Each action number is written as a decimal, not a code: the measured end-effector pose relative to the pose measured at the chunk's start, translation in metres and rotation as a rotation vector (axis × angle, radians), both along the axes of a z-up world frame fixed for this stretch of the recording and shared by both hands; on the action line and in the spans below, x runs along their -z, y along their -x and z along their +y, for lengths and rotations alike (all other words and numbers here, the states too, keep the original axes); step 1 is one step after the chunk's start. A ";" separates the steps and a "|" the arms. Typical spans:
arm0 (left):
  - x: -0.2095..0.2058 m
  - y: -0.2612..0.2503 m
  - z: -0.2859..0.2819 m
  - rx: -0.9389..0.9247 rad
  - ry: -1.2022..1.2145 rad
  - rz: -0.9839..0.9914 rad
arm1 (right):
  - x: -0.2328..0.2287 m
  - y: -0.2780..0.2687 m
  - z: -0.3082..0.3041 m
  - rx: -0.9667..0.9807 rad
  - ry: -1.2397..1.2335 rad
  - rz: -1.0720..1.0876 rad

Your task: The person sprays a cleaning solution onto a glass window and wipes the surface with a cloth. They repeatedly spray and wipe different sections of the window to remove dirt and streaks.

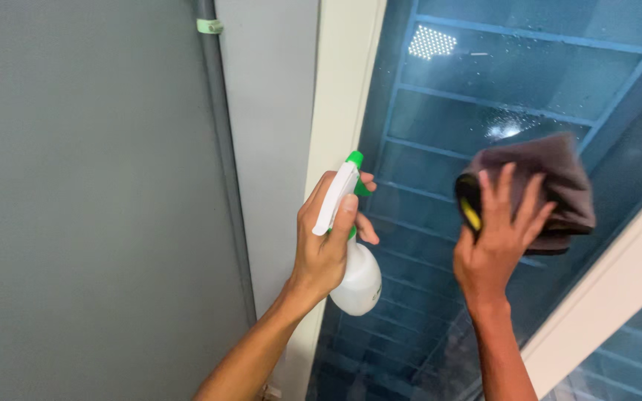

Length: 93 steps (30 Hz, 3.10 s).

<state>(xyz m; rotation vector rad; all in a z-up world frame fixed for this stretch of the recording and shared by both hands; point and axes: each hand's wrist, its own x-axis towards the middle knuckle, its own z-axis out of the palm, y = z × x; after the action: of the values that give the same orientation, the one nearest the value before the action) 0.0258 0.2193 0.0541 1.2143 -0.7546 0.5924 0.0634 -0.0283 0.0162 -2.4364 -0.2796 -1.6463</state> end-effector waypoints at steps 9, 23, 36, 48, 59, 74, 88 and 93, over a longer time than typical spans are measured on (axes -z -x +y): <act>-0.005 -0.009 0.048 0.116 -0.018 0.080 | -0.019 -0.015 -0.016 0.078 0.020 -0.192; -0.002 -0.031 0.034 0.188 0.039 0.010 | -0.013 -0.024 0.021 -0.057 0.386 0.015; -0.008 -0.035 0.043 0.135 0.079 0.021 | -0.105 -0.048 0.013 0.137 0.176 -0.163; -0.008 -0.034 0.050 0.090 0.023 -0.008 | -0.053 -0.038 0.042 -0.038 0.465 0.020; -0.008 -0.035 0.051 0.100 0.023 -0.012 | -0.127 -0.058 0.080 -0.077 0.397 -0.097; -0.011 -0.032 0.036 0.200 0.054 -0.003 | -0.062 -0.045 0.060 -0.071 0.577 0.001; -0.018 -0.037 0.009 0.251 0.050 -0.005 | -0.127 -0.035 -0.070 0.141 0.113 -0.196; -0.018 -0.033 0.003 0.247 0.039 0.003 | -0.154 -0.058 -0.063 0.046 -0.046 -0.214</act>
<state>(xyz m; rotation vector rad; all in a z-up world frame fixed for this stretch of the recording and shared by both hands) 0.0588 0.2219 0.0720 1.0664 -0.8719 0.3999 0.1210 -0.0917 0.1702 -2.2515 -0.2139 -1.9139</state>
